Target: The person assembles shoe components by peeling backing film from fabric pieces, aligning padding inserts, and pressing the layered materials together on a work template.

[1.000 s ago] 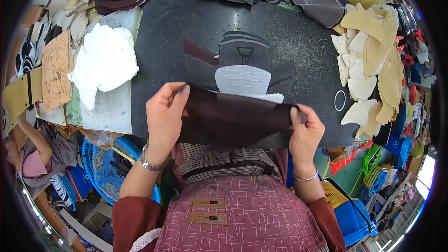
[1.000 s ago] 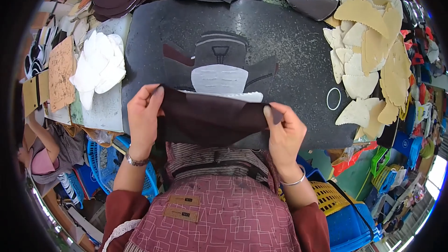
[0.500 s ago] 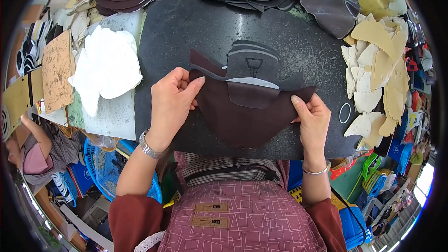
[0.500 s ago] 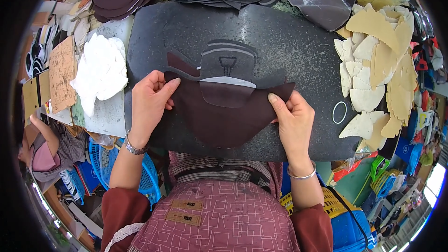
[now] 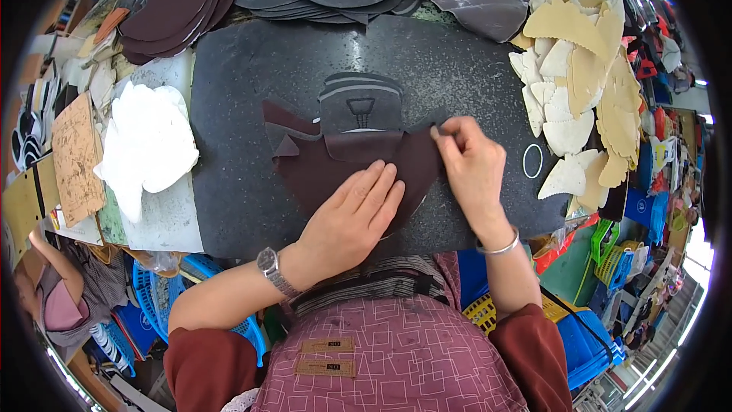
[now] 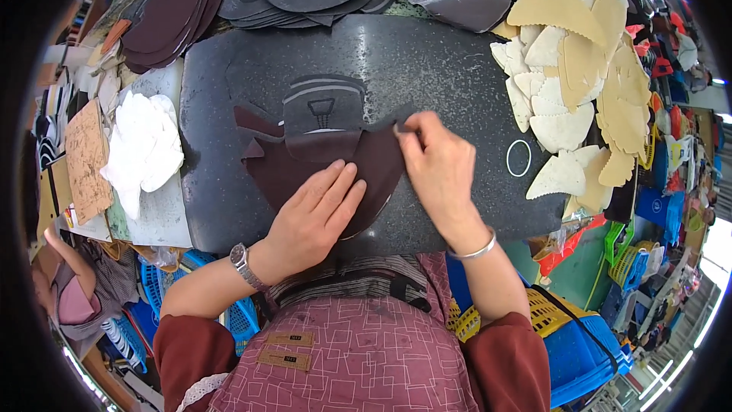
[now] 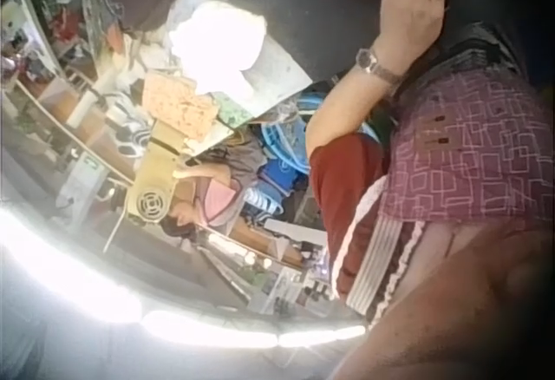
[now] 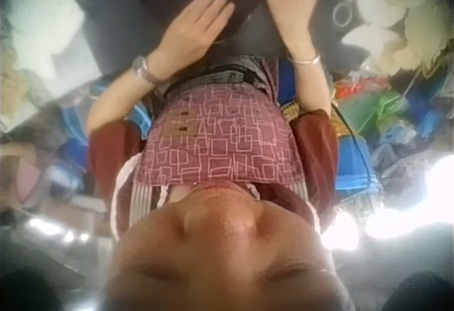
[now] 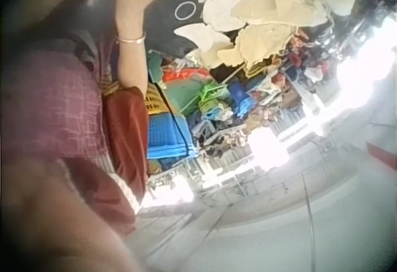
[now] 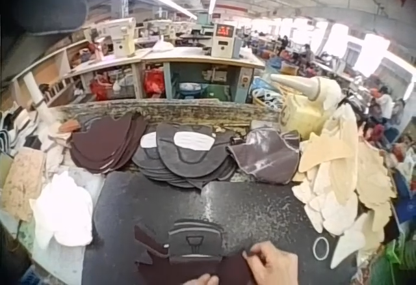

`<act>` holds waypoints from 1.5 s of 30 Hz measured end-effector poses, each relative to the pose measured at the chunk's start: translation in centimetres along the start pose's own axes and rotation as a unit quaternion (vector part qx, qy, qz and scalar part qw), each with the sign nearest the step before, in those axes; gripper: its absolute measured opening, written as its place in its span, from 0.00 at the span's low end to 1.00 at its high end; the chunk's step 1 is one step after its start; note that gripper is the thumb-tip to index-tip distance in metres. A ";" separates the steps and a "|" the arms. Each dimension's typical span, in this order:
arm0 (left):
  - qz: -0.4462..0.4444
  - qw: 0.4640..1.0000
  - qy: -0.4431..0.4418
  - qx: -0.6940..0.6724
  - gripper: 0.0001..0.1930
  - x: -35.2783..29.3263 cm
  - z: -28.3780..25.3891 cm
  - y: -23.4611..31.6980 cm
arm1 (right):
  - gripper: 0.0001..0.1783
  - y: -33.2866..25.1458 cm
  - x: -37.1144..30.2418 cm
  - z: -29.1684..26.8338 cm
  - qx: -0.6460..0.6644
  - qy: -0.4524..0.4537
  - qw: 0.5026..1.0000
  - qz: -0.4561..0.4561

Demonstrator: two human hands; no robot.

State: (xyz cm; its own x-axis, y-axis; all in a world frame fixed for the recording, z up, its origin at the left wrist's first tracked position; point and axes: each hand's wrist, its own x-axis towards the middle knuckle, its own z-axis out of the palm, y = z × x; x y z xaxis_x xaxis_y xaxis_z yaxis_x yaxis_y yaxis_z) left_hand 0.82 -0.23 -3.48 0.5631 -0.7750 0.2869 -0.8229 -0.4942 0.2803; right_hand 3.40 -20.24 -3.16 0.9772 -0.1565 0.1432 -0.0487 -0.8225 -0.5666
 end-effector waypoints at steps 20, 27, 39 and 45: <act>-0.032 0.991 -0.115 0.056 0.38 1.6 -3.0 -8.7 | 0.32 -2.0 -2.3 -1.5 -0.042 -0.316 0.826 -0.465; -0.048 0.984 -0.140 0.094 0.48 -2.0 -4.4 -11.5 | 0.32 2.3 2.8 -2.2 -0.284 -0.163 0.890 -0.319; -0.134 0.985 0.086 0.072 0.24 -9.1 -9.0 -9.2 | 0.15 -3.3 17.9 7.3 0.060 -0.048 0.961 -0.267; -0.299 0.942 0.048 0.148 0.10 -16.5 -16.7 -15.5 | 0.12 -10.1 11.3 -0.8 0.018 0.098 0.886 -0.452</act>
State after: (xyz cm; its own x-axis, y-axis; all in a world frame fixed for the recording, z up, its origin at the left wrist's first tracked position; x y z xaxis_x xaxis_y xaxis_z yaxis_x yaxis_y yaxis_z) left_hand 5.56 26.78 2.79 0.9248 -0.2916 0.2445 -0.3340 -0.9298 0.1545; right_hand 14.79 -14.14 4.83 0.5587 0.4632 0.6880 0.7460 -0.6431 -0.1728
